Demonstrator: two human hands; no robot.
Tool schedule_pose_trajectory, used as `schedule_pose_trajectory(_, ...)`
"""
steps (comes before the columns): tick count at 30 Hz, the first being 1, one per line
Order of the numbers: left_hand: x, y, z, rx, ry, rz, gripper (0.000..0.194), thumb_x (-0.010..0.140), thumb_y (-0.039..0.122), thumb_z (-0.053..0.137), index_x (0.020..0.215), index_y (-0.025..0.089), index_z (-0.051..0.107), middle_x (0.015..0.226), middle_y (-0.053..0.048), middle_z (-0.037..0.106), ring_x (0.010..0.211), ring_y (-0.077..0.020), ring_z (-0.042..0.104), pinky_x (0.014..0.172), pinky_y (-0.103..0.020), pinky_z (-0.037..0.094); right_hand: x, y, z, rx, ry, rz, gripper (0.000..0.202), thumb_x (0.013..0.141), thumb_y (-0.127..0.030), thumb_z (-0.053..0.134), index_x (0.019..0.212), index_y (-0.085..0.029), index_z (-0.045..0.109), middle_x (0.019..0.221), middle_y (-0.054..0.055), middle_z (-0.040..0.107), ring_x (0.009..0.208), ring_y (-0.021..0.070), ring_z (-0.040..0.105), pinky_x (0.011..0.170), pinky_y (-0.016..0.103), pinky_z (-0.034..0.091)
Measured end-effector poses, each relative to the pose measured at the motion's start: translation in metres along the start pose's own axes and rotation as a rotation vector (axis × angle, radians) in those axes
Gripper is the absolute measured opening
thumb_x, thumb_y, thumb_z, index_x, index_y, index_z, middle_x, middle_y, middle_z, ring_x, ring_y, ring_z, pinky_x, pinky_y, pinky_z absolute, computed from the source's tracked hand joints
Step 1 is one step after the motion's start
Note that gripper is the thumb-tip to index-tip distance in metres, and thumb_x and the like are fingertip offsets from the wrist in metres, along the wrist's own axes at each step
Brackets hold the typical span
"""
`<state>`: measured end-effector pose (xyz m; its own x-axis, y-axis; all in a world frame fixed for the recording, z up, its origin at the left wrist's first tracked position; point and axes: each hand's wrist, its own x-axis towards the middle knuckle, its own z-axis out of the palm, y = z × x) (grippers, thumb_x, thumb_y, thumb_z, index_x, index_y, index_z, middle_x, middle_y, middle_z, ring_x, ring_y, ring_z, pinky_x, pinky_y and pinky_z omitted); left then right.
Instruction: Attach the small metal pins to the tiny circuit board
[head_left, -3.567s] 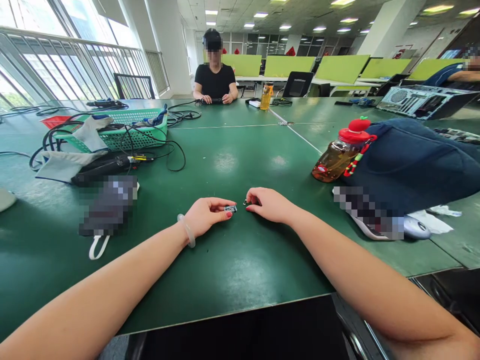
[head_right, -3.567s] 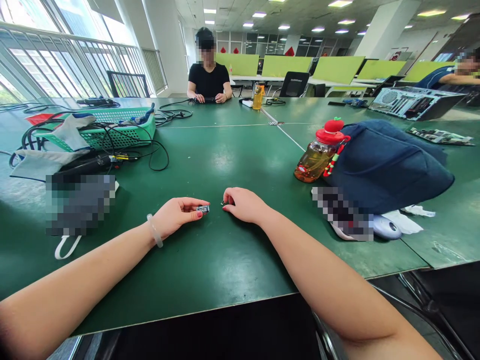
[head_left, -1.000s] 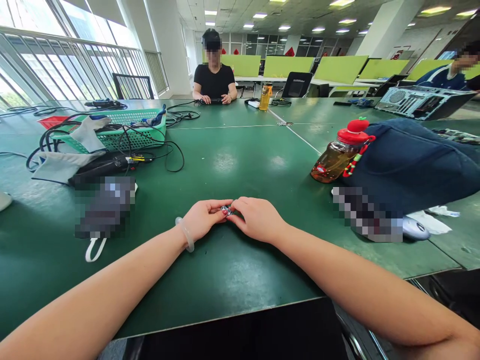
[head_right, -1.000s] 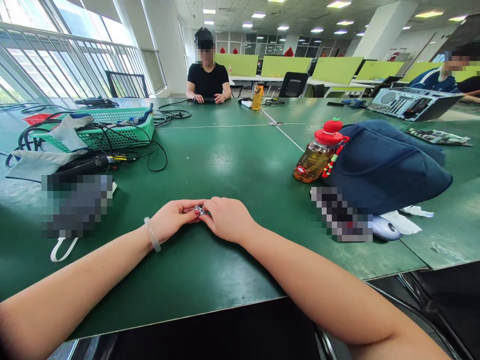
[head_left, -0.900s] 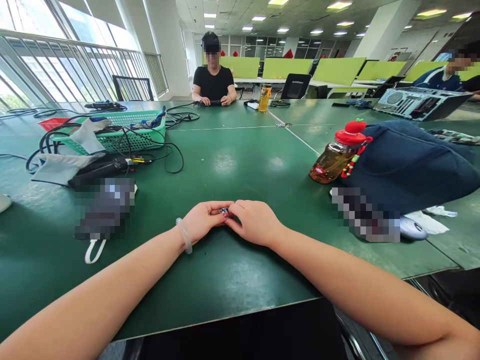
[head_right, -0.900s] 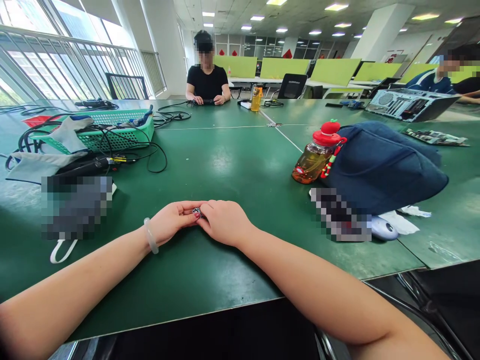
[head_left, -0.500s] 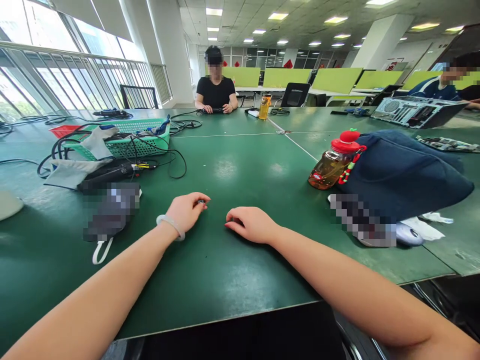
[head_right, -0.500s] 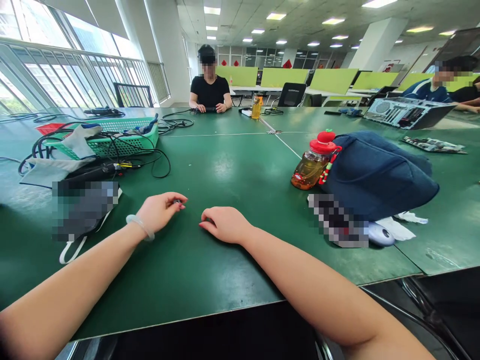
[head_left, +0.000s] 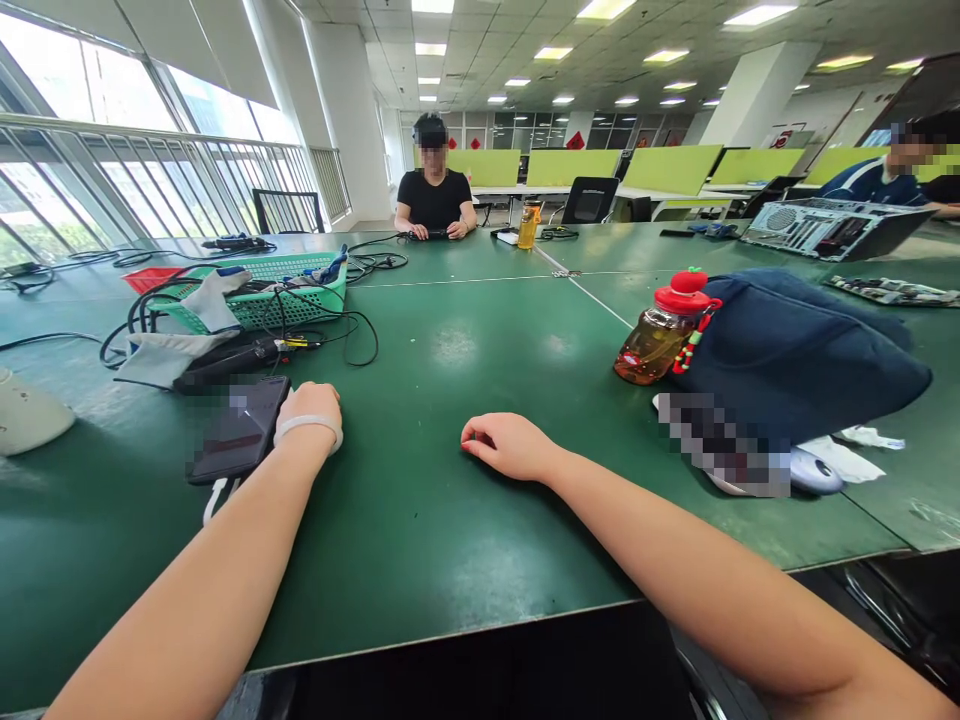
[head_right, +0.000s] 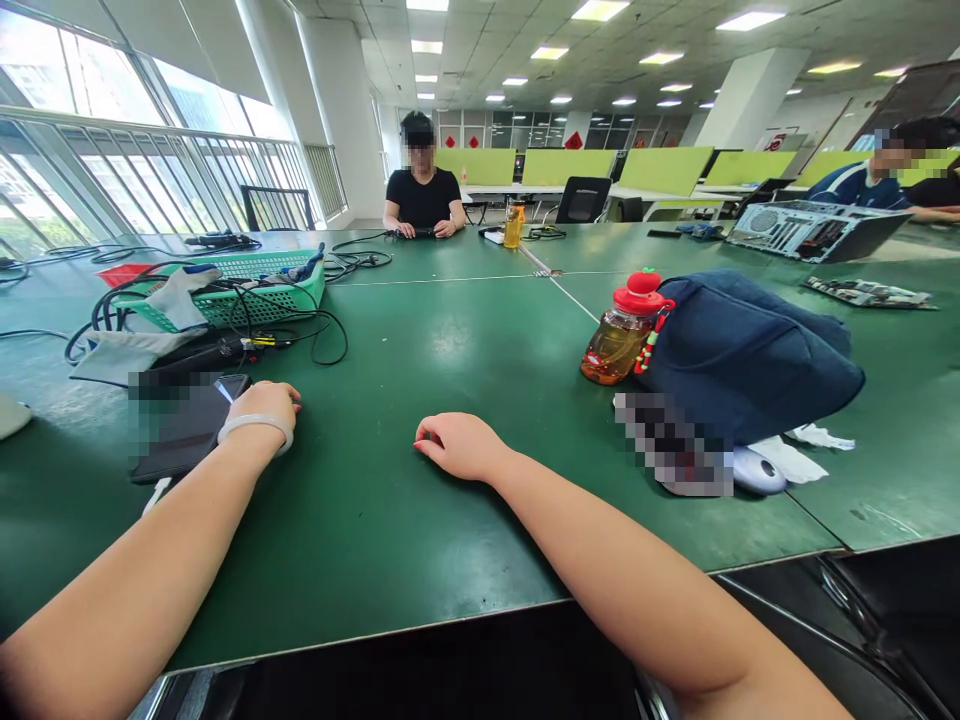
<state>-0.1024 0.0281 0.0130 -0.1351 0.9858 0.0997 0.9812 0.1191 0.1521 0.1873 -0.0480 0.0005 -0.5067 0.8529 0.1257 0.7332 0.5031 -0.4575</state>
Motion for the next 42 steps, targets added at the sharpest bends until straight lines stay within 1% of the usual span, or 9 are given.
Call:
schedule_pose_trajectory(4, -0.001, 0.003, -0.003, 0.151, -0.025, -0.025, 0.021, 0.069, 0.020, 0.053, 0.081, 0.019, 0.070, 0.086, -0.013, 0.069, 0.087, -0.0287, 0.060, 0.071, -0.034, 0.046, 0.000, -0.001, -0.001, 0.003, -0.015, 0.006, 0.015, 0.084, -0.028, 0.050, 0.083, -0.020, 0.062, 0.072, -0.001, 0.061, 0.064, 0.0096, 0.050, 0.056, 0.022, 0.032)
schedule_pose_trajectory(9, -0.003, 0.005, -0.004, 0.156, 0.061, -0.013, 0.034, 0.081, 0.032, 0.041, 0.095, 0.017, 0.067, 0.097, -0.017, 0.066, 0.091, -0.0304, 0.058, 0.074, -0.037, 0.043, 0.000, -0.001, -0.001, -0.001, -0.023, 0.006, 0.015, 0.084, -0.028, 0.050, 0.084, -0.020, 0.061, 0.072, -0.001, 0.061, 0.063, 0.0094, 0.050, 0.056, 0.022, 0.032)
schedule_pose_trajectory(14, 0.001, 0.004, 0.004, -0.207, 0.130, -0.036, 0.037, 0.083, 0.030, 0.037, 0.103, 0.016, 0.064, 0.100, -0.015, 0.065, 0.092, -0.0276, 0.057, 0.077, -0.036, 0.040, 0.000, 0.000, -0.001, 0.011, -0.025, 0.014, 0.016, 0.084, -0.030, 0.049, 0.085, -0.020, 0.062, 0.072, -0.001, 0.061, 0.063, 0.0095, 0.049, 0.055, 0.022, 0.031)
schedule_pose_trajectory(19, 0.000, 0.018, 0.018, -0.487, 0.027, -0.009, 0.038, 0.085, 0.033, 0.035, 0.108, 0.018, 0.061, 0.092, -0.007, 0.066, 0.073, -0.0174, 0.057, 0.065, -0.027, 0.041, 0.001, 0.000, 0.000, 0.020, -0.029, 0.018, 0.015, 0.084, -0.029, 0.050, 0.087, -0.020, 0.061, 0.071, -0.002, 0.059, 0.062, 0.0090, 0.048, 0.055, 0.021, 0.031)
schedule_pose_trajectory(25, -0.047, 0.071, 0.016, -0.999, -0.257, 0.349, 0.039, 0.084, 0.040, 0.041, 0.108, 0.016, 0.061, 0.086, -0.005, 0.063, 0.080, -0.0147, 0.055, 0.075, -0.025, 0.041, 0.005, 0.006, 0.006, 0.049, 0.042, 0.037, 0.011, 0.077, -0.028, 0.059, 0.084, -0.019, 0.060, 0.064, -0.004, 0.052, 0.061, 0.0087, 0.046, 0.057, 0.021, 0.032)
schedule_pose_trajectory(28, -0.067, 0.085, 0.007, -1.096, -0.317, 0.479, 0.039, 0.083, 0.043, 0.043, 0.107, 0.018, 0.061, 0.087, -0.004, 0.062, 0.087, -0.0154, 0.054, 0.086, -0.027, 0.039, 0.007, 0.010, 0.012, 0.062, 0.112, 0.059, 0.014, 0.073, -0.027, 0.064, 0.083, -0.018, 0.059, 0.067, -0.004, 0.051, 0.064, 0.0089, 0.046, 0.060, 0.021, 0.034)
schedule_pose_trajectory(34, -0.060, 0.075, 0.006, -1.147, -0.300, 0.362, 0.042, 0.080, 0.046, 0.049, 0.108, 0.017, 0.059, 0.088, -0.006, 0.061, 0.088, -0.0173, 0.053, 0.089, -0.034, 0.039, 0.006, 0.015, 0.009, 0.069, 0.212, 0.106, 0.015, 0.071, -0.025, 0.065, 0.083, -0.018, 0.060, 0.077, -0.001, 0.053, 0.069, 0.0097, 0.048, 0.064, 0.022, 0.038)
schedule_pose_trajectory(38, -0.068, 0.079, 0.007, -1.346, -0.602, 0.262, 0.041, 0.077, 0.044, 0.055, 0.107, 0.016, 0.058, 0.083, -0.004, 0.057, 0.079, -0.0145, 0.054, 0.080, -0.032, 0.044, 0.007, 0.026, -0.003, 0.094, 0.310, 0.227, 0.011, 0.080, -0.023, 0.052, 0.078, -0.018, 0.061, 0.075, 0.000, 0.060, 0.071, 0.0109, 0.051, 0.067, 0.024, 0.039)
schedule_pose_trajectory(42, -0.088, 0.092, 0.003, -1.386, -0.846, 0.395, 0.038, 0.076, 0.042, 0.058, 0.104, 0.017, 0.060, 0.078, -0.004, 0.058, 0.077, -0.0133, 0.054, 0.081, -0.032, 0.044, 0.007, 0.031, -0.009, 0.201, 0.204, 0.296, 0.018, 0.083, -0.026, 0.047, 0.085, -0.019, 0.063, 0.081, 0.001, 0.065, 0.073, 0.0117, 0.055, 0.070, 0.025, 0.041)
